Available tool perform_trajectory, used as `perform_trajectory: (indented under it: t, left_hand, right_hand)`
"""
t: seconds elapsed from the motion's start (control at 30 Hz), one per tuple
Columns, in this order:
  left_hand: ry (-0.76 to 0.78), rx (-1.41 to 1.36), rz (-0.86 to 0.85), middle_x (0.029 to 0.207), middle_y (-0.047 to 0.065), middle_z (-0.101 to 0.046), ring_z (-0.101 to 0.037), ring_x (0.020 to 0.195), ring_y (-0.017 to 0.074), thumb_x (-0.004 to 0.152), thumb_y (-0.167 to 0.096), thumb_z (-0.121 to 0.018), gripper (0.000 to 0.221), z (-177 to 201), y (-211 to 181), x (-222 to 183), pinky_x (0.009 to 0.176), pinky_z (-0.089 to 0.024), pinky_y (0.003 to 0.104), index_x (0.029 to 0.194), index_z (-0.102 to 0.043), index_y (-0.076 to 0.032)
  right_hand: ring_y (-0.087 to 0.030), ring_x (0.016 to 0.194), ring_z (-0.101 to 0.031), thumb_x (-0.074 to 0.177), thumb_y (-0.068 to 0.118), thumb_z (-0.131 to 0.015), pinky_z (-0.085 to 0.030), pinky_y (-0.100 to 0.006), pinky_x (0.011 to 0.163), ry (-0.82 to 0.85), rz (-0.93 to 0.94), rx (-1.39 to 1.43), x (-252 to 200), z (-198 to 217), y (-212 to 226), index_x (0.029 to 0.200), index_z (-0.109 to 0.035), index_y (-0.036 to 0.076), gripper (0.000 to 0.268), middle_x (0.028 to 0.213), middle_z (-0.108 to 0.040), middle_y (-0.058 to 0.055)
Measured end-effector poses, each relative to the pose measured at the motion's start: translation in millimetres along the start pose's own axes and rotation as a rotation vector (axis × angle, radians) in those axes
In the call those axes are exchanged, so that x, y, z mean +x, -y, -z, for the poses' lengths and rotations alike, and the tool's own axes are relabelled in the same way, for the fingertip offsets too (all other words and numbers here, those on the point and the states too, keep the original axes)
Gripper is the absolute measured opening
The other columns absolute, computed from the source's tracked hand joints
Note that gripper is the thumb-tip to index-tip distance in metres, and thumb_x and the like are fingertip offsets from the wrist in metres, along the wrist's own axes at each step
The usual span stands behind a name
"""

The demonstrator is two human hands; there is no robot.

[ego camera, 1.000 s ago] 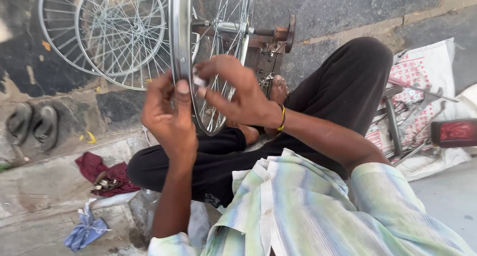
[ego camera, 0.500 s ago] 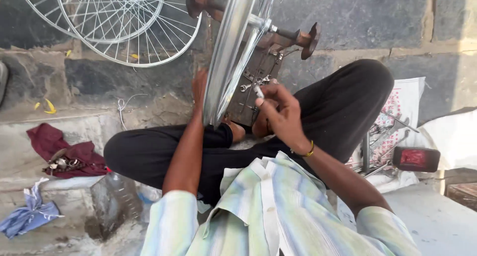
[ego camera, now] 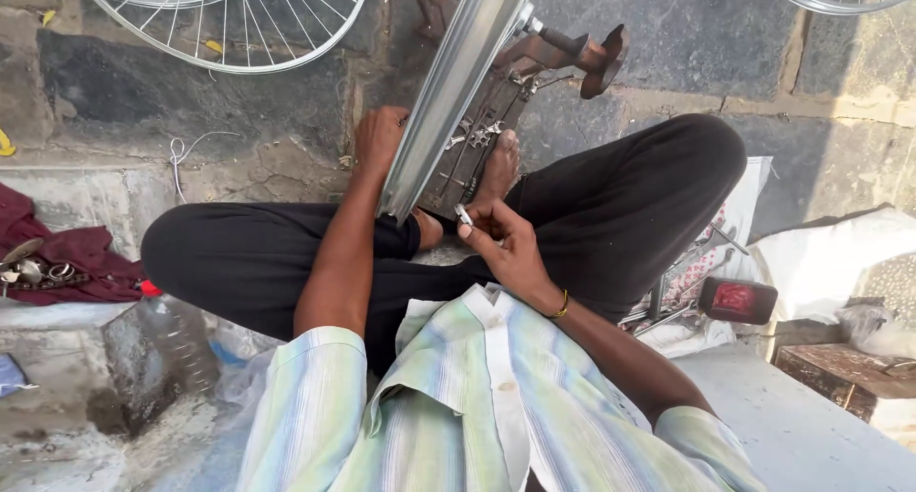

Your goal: The person is repairing a bicycle wheel by tightening and adjusting the spokes using a small wrench while the wheel is mounted on a truing stand.

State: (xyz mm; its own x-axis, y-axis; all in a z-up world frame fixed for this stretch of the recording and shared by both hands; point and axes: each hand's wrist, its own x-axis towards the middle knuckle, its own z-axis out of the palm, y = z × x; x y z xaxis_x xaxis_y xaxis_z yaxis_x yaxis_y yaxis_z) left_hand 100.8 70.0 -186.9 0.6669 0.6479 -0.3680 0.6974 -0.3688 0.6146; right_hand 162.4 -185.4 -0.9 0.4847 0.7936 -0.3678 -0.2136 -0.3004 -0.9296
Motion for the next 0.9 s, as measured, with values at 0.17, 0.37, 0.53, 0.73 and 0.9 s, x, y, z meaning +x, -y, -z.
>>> perform_trajectory:
  t: [0.17,0.37,0.53,0.73,0.9]
  left_hand:
    - [-0.015,-0.040,-0.004,0.093,0.023,-0.072,-0.070,0.086,0.0436,0.091,-0.049,-0.067,0.037,4,-3,0,0.077,-0.054,0.053,0.103,-0.081,-0.016]
    - [-0.033,-0.016,-0.021,0.093,0.022,-0.074,-0.071,0.085,0.0417,0.091,-0.047,-0.071,0.035,-3,3,4,0.076,-0.056,0.050,0.105,-0.083,-0.018]
    - [0.023,-0.047,0.030,0.092,0.011,-0.078,-0.075,0.074,0.0278,0.086,-0.042,-0.076,0.030,-11,8,8,0.068,-0.058,0.044,0.104,-0.082,-0.019]
    - [0.102,-0.020,0.112,0.086,0.010,-0.079,-0.075,0.075,0.0277,0.094,-0.043,-0.072,0.028,1,-4,4,0.070,-0.057,0.044,0.102,-0.083,-0.018]
    - [-0.210,-0.370,-0.021,0.112,0.016,-0.075,-0.074,0.101,0.0275,0.096,-0.046,-0.069,0.043,35,-33,7,0.085,-0.058,0.042,0.121,-0.076,-0.011]
  right_hand:
    - [-0.003,0.082,-0.058,0.098,0.016,-0.072,-0.049,-0.022,0.072,-0.012,-0.052,-0.012,6,-2,8,0.110,-0.065,-0.001,0.022,0.094,-0.065,0.001]
    - [-0.003,0.086,-0.060,0.098,0.015,-0.073,-0.052,-0.022,0.074,0.002,-0.011,-0.001,8,-3,2,0.108,-0.064,-0.002,0.022,0.096,-0.065,0.000]
    - [-0.005,0.078,-0.060,0.096,0.016,-0.073,-0.052,-0.022,0.067,-0.008,-0.053,-0.095,9,0,-4,0.107,-0.066,-0.002,0.022,0.090,-0.066,-0.001]
    - [-0.010,0.084,-0.065,0.095,0.015,-0.071,-0.055,-0.027,0.074,-0.029,-0.045,-0.175,21,5,-8,0.106,-0.066,-0.003,0.021,0.094,-0.070,-0.006]
    - [-0.024,0.087,-0.073,0.087,0.022,-0.072,-0.057,-0.038,0.081,-0.209,0.005,-0.426,58,24,-20,0.103,-0.067,-0.002,0.029,0.091,-0.074,-0.015]
